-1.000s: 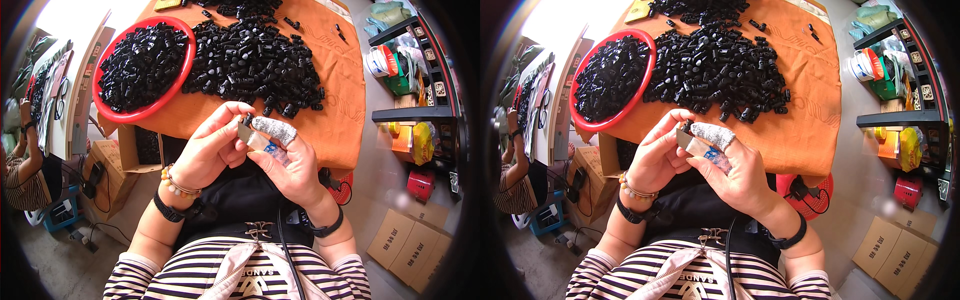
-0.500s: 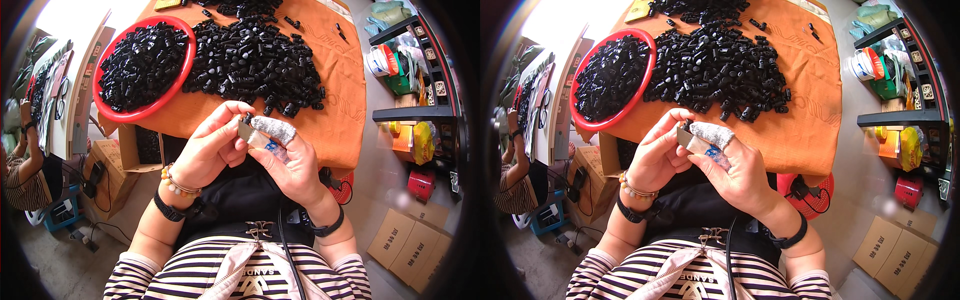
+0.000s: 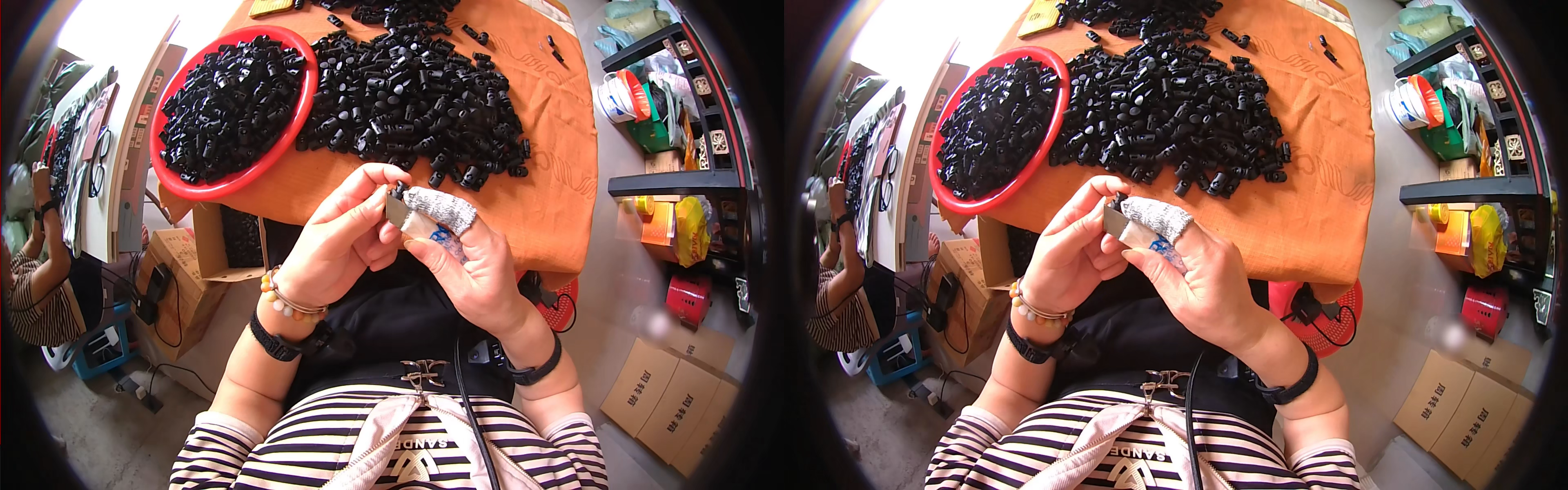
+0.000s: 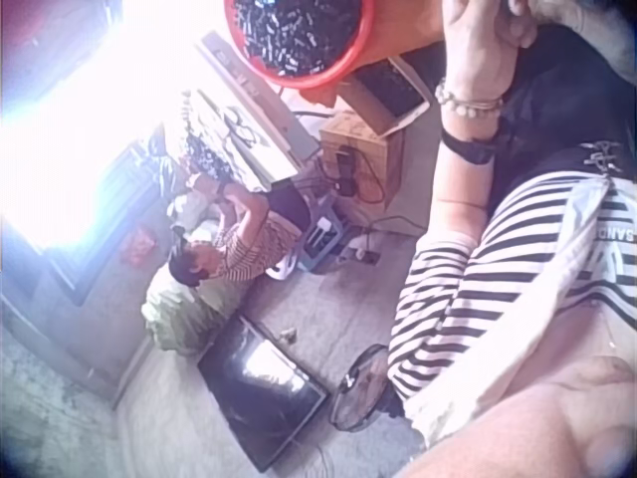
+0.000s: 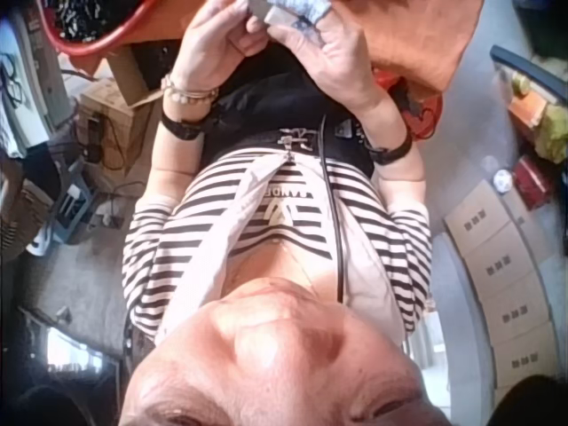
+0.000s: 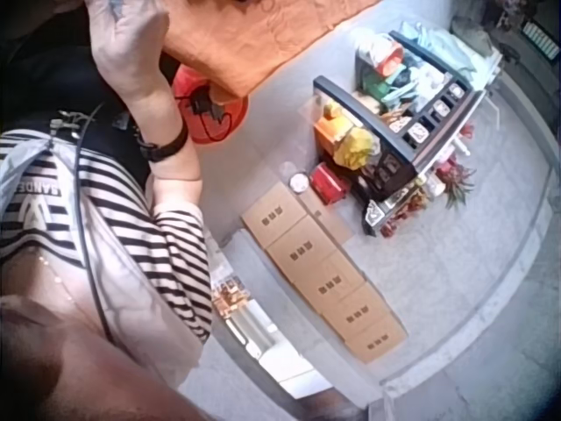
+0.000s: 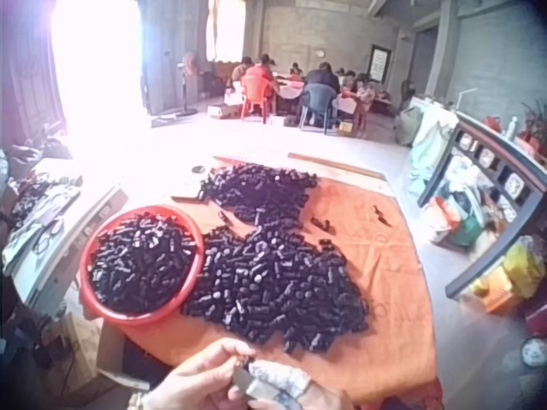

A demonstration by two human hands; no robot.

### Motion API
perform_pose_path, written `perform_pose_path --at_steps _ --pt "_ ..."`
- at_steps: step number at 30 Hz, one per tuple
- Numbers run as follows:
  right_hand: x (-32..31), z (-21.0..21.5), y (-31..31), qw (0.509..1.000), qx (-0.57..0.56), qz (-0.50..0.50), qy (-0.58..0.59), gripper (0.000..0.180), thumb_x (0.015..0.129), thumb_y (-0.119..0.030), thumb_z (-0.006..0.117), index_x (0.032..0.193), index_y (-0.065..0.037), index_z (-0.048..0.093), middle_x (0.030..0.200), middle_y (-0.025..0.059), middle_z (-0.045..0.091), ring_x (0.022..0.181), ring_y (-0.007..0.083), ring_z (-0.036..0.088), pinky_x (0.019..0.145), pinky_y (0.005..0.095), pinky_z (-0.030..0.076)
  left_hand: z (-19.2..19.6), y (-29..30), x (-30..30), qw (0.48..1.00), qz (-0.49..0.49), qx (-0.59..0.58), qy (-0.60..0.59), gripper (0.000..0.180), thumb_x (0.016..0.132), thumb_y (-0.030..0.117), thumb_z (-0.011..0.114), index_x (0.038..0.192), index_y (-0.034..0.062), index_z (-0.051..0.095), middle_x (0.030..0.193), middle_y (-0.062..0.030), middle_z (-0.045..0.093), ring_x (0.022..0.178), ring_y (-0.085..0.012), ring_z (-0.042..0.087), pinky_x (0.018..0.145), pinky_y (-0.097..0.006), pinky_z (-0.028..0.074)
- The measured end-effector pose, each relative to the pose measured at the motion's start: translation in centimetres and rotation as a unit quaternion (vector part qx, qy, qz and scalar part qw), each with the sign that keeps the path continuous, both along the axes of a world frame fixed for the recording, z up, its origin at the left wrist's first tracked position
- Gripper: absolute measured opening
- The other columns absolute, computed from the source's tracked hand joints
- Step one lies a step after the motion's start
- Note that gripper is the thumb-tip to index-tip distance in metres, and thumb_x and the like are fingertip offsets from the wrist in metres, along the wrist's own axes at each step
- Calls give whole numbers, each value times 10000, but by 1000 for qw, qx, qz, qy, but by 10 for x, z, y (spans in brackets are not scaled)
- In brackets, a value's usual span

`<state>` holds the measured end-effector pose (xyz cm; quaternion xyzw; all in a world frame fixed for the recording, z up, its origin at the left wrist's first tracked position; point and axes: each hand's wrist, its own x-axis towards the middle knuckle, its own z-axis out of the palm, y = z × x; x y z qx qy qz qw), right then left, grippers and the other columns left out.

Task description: Trimming excess material from black plastic shoe components using a small blade.

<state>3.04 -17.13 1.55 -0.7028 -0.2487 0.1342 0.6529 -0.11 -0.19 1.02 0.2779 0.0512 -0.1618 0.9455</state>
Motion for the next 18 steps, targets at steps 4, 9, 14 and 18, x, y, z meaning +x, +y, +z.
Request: perform_pose_path --at_steps 4,9,14,18 --pt "0 -1 2 1000 -9 -4 -15 329 842 -72 612 1155 -3 537 904 103 653 773 141 633 666 265 493 -4 3 0 1000 -8 -13 -11 254 946 219 455 1165 92 437 752 16 464 612 -37 376 513 -185 298" --pt "-2 4 0 998 -2 8 60 338 866 -85 593 1181 5 511 934 49 635 803 69 577 683 215 463 -5 4 0 999 -15 -30 -18 267 938 216 461 1173 94 432 747 5 460 603 -45 376 515 -191 305" --pt "3 7 -2 990 76 -18 117 361 884 -107 578 1202 28 477 1052 53 582 917 60 520 791 194 421 -4 0 1 1000 8 -18 10 368 901 175 490 1230 60 371 731 -3 431 570 -63 327 469 -193 284" --pt "10 8 5 989 92 -49 100 432 883 -144 589 1234 50 429 1081 70 558 944 70 514 817 201 416 -7 2 1 999 -16 -39 -5 277 937 202 448 1194 101 428 751 -4 460 594 -57 378 519 -200 315"
